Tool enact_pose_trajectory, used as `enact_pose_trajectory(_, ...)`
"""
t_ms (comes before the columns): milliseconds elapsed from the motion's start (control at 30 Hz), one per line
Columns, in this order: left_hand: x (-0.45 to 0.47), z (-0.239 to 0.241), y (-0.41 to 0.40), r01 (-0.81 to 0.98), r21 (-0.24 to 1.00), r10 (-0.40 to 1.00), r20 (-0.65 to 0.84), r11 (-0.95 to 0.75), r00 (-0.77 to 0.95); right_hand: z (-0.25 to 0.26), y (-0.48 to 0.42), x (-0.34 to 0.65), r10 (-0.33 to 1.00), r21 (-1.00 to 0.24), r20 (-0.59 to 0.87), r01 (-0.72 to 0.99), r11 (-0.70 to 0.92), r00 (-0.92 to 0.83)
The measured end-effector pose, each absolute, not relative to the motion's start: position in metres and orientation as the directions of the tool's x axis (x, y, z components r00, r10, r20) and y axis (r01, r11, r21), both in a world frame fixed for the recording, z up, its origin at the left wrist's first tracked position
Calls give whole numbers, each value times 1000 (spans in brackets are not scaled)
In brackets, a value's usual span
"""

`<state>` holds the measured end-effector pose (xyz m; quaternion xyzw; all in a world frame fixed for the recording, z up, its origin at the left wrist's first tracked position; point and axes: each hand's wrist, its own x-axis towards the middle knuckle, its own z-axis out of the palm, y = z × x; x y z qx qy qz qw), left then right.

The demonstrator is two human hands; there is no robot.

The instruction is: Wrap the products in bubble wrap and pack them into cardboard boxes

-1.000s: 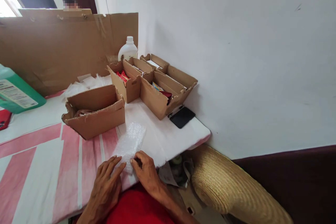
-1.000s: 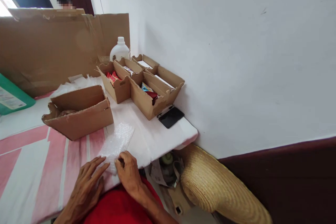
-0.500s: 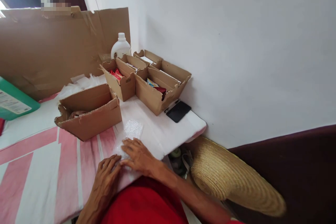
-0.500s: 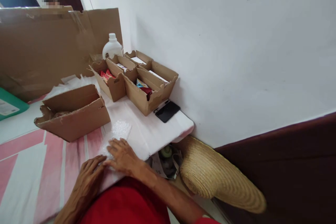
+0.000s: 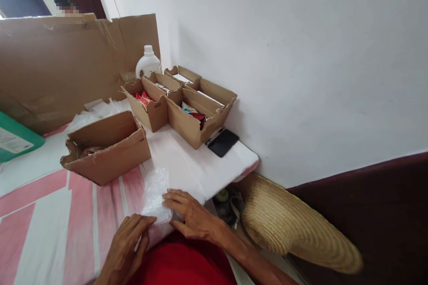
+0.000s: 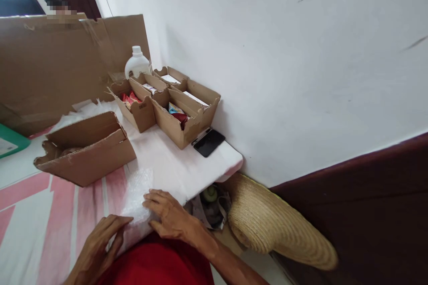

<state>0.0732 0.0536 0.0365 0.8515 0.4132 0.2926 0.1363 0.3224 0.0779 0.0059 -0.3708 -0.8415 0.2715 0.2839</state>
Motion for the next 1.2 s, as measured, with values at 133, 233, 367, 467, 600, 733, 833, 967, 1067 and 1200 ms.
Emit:
enact_pose_trajectory(133, 83, 58, 66, 577, 629, 853, 347, -521, 391, 7, 65, 311, 896, -800, 247, 445, 403, -368)
enact_pose_trajectory(233, 90, 64, 93, 590, 696, 912, 301, -409, 277, 2, 64, 300, 979, -868, 144, 457, 194, -143)
enact_pose_trajectory(367, 99, 62, 119, 631, 646, 888, 430, -429, 163, -5, 69, 288, 996, -899, 91, 432, 72, 24)
enact_pose_trajectory(467, 103, 53, 110, 714, 460, 780, 594, -528, 194, -7, 72, 283, 990, -912, 106, 406, 59, 95)
enact_pose_trajectory(600, 111, 28, 77, 708, 294, 712, 573, -642, 407, -14, 76, 280, 984, -939, 132, 334, 85, 121)
enact_pose_trajectory(733, 118, -2, 60, 782, 76, 733, 416, -618, 538, -23, 82, 279, 972, -926, 189, 355, 128, 141)
enact_pose_trajectory(833, 118, -17, 60, 815, -39, 755, 352, -579, 553, -17, 84, 281, 933, -840, 319, 504, 199, 164)
enact_pose_trajectory(967, 115, -27, 61, 792, -68, 699, 429, -607, 572, 4, 89, 282, 884, -597, 447, 690, 408, -136)
enact_pose_trajectory(1067, 113, -30, 60, 779, -46, 682, 453, -626, 574, 6, 100, 285, 829, -537, 312, 634, 556, -463)
enact_pose_trajectory(1200, 113, -33, 61, 800, -47, 723, 400, -598, 563, -5, 116, 297, 828, -613, 244, 581, 535, -505)
